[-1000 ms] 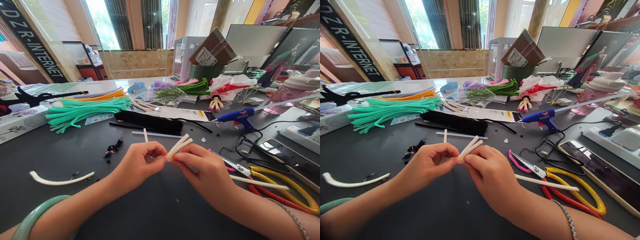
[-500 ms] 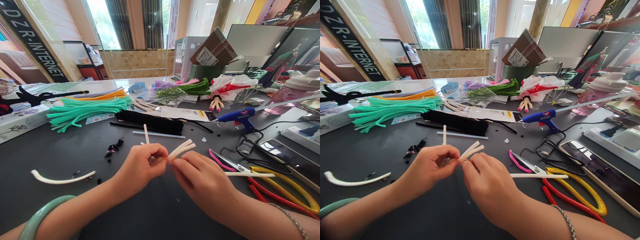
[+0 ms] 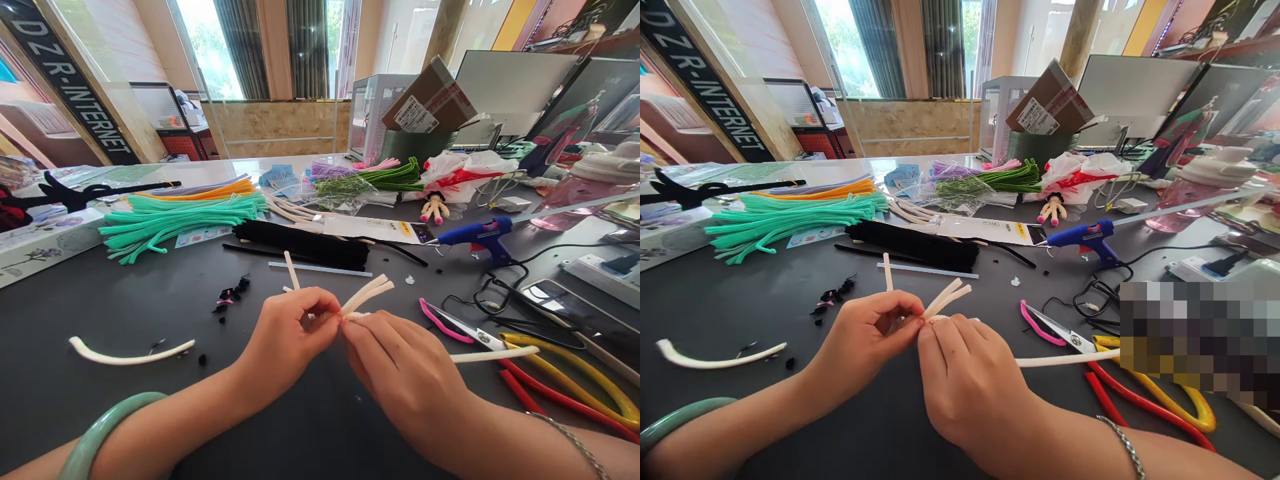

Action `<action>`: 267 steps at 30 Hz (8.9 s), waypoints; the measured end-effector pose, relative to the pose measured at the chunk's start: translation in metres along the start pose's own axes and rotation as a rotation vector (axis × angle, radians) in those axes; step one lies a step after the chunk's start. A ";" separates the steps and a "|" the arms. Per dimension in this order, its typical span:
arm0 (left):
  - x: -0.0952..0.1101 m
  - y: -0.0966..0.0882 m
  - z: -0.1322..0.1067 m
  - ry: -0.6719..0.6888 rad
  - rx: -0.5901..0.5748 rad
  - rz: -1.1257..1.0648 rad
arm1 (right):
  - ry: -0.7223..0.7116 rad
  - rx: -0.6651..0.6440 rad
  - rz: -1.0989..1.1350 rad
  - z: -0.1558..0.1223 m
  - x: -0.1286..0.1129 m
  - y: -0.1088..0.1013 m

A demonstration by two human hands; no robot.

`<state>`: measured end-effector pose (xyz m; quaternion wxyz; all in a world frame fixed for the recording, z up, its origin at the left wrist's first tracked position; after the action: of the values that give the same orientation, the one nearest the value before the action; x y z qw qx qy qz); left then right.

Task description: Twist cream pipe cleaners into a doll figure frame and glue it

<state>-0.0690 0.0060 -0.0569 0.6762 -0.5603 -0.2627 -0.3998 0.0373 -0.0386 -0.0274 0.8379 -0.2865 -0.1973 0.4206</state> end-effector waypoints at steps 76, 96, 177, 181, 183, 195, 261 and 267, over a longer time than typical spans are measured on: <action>0.052 -0.016 -0.021 0.687 0.219 0.055 | 0.732 -0.262 0.935 -0.002 0.068 0.025; 0.006 -0.001 -0.004 0.070 0.047 -0.158 | 0.516 -0.113 0.643 0.004 0.060 0.014; 0.029 0.010 -0.002 0.318 -0.156 0.387 | 0.310 -0.429 0.627 0.009 0.050 0.021; 0.023 0.014 -0.002 0.270 -0.261 0.413 | 0.330 -0.426 0.639 0.007 0.050 0.023; 0.020 0.015 -0.002 0.252 -0.288 0.408 | 0.328 -0.441 0.639 0.006 0.050 0.023; 0.027 0.023 -0.012 0.342 -0.306 0.408 | 0.258 -0.683 0.717 0.004 0.048 0.030; -0.002 0.017 0.000 -0.195 -0.147 -0.732 | 0.479 -0.296 1.032 0.009 0.065 0.029; 0.008 0.016 0.002 -0.030 -0.206 -0.762 | 0.604 -0.327 1.168 0.005 0.066 0.038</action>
<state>-0.0513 0.0066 -0.0591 0.4157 -0.4933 -0.4200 -0.6383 0.0495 0.0354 -0.0418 0.4376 -0.5742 0.1716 0.6704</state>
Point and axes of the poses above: each hand's wrist, its own z-axis towards the middle knuckle, its own y-axis out of the palm, x = y × z, the point moved 8 cm from there along z, towards the middle knuckle, and after that the axes turned 4 degrees about y, right-handed, at the moved point
